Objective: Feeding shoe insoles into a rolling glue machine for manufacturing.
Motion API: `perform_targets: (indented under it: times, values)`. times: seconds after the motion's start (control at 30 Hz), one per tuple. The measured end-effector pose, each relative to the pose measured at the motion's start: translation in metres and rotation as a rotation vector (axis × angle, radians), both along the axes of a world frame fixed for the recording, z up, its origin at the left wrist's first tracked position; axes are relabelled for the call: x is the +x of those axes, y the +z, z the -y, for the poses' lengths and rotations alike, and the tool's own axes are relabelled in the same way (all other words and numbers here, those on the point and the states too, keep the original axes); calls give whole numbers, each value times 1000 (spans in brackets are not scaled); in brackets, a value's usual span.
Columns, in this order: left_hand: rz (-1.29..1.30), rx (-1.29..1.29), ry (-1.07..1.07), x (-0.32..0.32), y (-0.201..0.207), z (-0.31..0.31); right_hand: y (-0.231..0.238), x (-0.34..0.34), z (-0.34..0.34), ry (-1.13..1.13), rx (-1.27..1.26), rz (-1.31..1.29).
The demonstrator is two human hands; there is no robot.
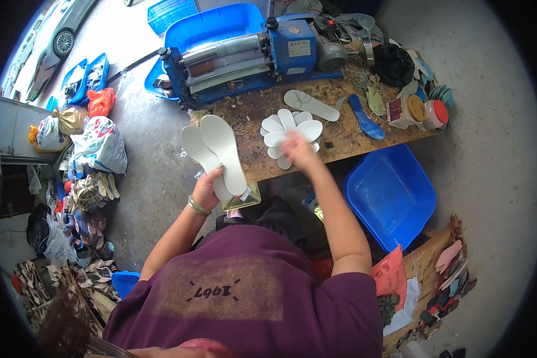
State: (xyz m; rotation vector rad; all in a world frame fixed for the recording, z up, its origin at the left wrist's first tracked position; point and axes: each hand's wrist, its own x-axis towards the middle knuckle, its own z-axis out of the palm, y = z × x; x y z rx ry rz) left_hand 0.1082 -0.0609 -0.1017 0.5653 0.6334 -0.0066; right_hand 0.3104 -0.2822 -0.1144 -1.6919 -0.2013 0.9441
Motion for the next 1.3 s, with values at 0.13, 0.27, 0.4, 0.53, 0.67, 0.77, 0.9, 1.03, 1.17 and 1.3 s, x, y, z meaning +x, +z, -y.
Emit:
perform_targets:
  times: [0.13,0.27,0.4,0.53,0.67,0.77,0.9,1.03,1.17,1.3]
  values:
    - [4,151,18,19,4,0,26,-69,-41,271,167,-391]
    - [-28,210,114,22,3,-25,35,-33,-69,113,201,-312]
    - [-124,151,147,3,-4,-49,36,33,-99,-60,255,-288]
    - [-239,125,257,-24,-19,-46,30,94,-128,-136,248,-288]
    - [-331,87,399,-50,-39,-33,9,135,-151,-95,208,-262]
    - [-344,42,435,-67,-50,-27,6,151,-162,-21,210,-190]
    - [-331,68,496,-79,-54,-24,30,186,-188,336,-456,947]
    - [-497,25,602,-82,-46,-15,35,266,-277,307,-412,1234]
    - [-441,81,677,-86,-36,4,3,342,-362,433,-497,1133]
    - [-480,15,727,-92,-33,21,-20,390,-407,654,-528,944]
